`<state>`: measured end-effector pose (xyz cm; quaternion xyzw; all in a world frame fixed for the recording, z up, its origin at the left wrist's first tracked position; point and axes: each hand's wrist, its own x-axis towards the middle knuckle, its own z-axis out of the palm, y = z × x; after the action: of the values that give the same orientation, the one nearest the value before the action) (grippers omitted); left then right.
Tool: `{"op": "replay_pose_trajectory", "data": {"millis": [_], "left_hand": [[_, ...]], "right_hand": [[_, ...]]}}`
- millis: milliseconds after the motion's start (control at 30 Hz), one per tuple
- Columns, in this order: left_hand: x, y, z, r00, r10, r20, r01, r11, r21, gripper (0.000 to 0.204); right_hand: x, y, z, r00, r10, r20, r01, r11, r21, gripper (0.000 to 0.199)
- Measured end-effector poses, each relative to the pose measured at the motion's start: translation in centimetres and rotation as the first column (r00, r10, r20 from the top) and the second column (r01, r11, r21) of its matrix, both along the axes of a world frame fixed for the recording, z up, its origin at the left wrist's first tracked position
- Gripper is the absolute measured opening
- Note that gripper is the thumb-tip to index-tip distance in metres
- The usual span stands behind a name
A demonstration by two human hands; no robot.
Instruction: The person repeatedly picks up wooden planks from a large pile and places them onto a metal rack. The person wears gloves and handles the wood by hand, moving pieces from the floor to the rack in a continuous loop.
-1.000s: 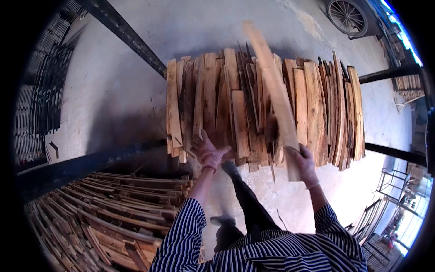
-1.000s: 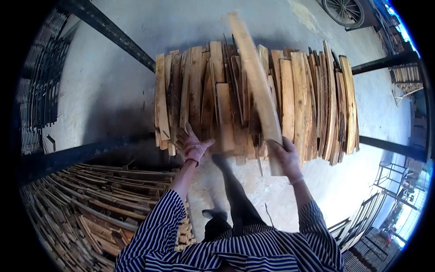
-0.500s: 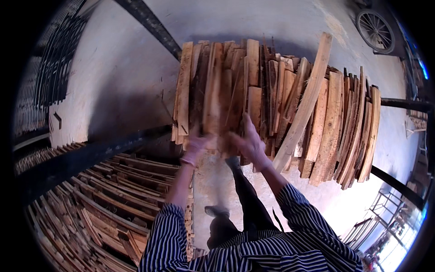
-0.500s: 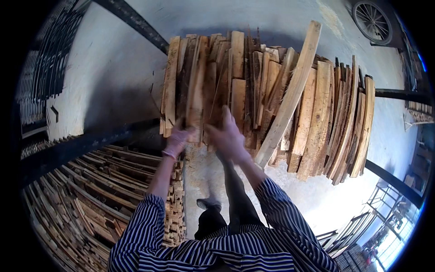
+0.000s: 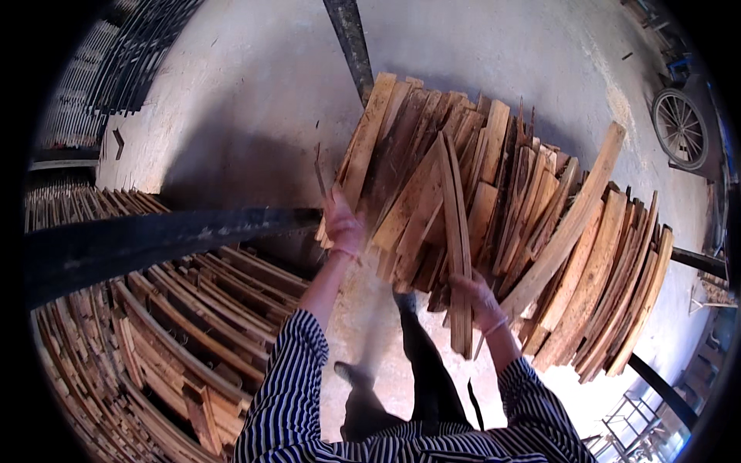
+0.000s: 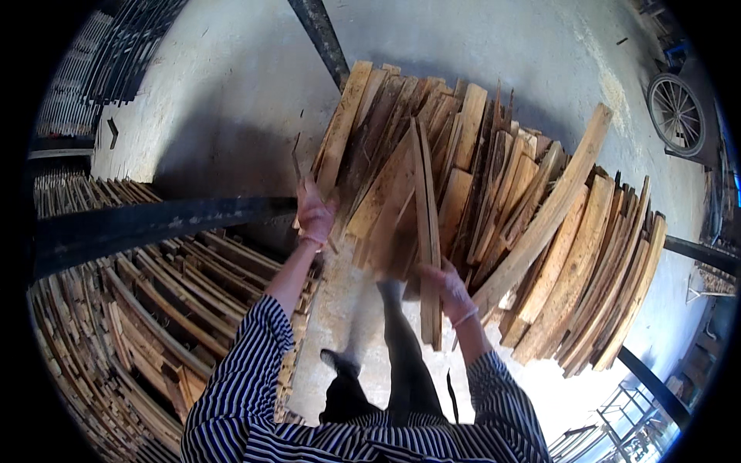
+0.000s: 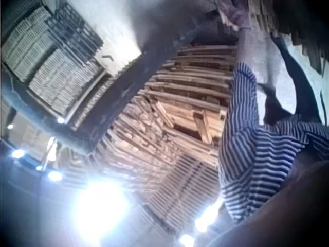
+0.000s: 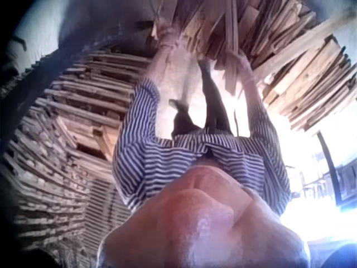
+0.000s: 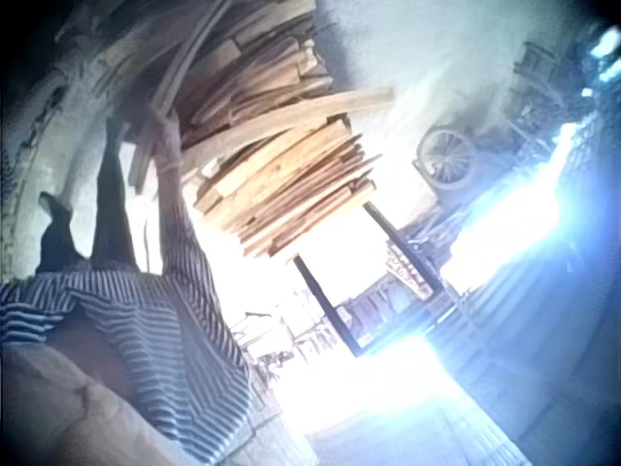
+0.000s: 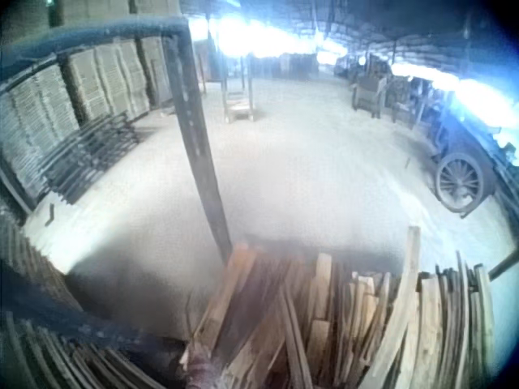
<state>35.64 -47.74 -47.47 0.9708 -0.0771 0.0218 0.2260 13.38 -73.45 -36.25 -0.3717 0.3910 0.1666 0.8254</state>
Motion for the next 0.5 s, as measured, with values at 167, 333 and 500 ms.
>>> {"op": "replay_pose_trajectory", "data": {"millis": [167,333,500], "left_hand": [[10.1,-0.4,-4.1,0.914,0.140,-0.381,-0.136,0.990,0.038,0.115],[13.6,-1.9,-1.9,0.674,0.115,-0.730,-0.052,0.993,0.109,0.104],[12.0,0.3,-1.4,0.645,0.097,-0.758,-0.049,0.995,0.086,0.095]], "right_hand": [[-0.4,0.3,-1.6,0.995,0.099,0.000,-0.098,0.992,-0.081,0.067],[-0.7,-0.8,-1.9,0.995,0.097,-0.019,-0.098,0.994,-0.050,0.070],[-0.6,-0.5,0.6,0.993,0.116,0.028,-0.111,0.983,-0.144,0.066]]}}
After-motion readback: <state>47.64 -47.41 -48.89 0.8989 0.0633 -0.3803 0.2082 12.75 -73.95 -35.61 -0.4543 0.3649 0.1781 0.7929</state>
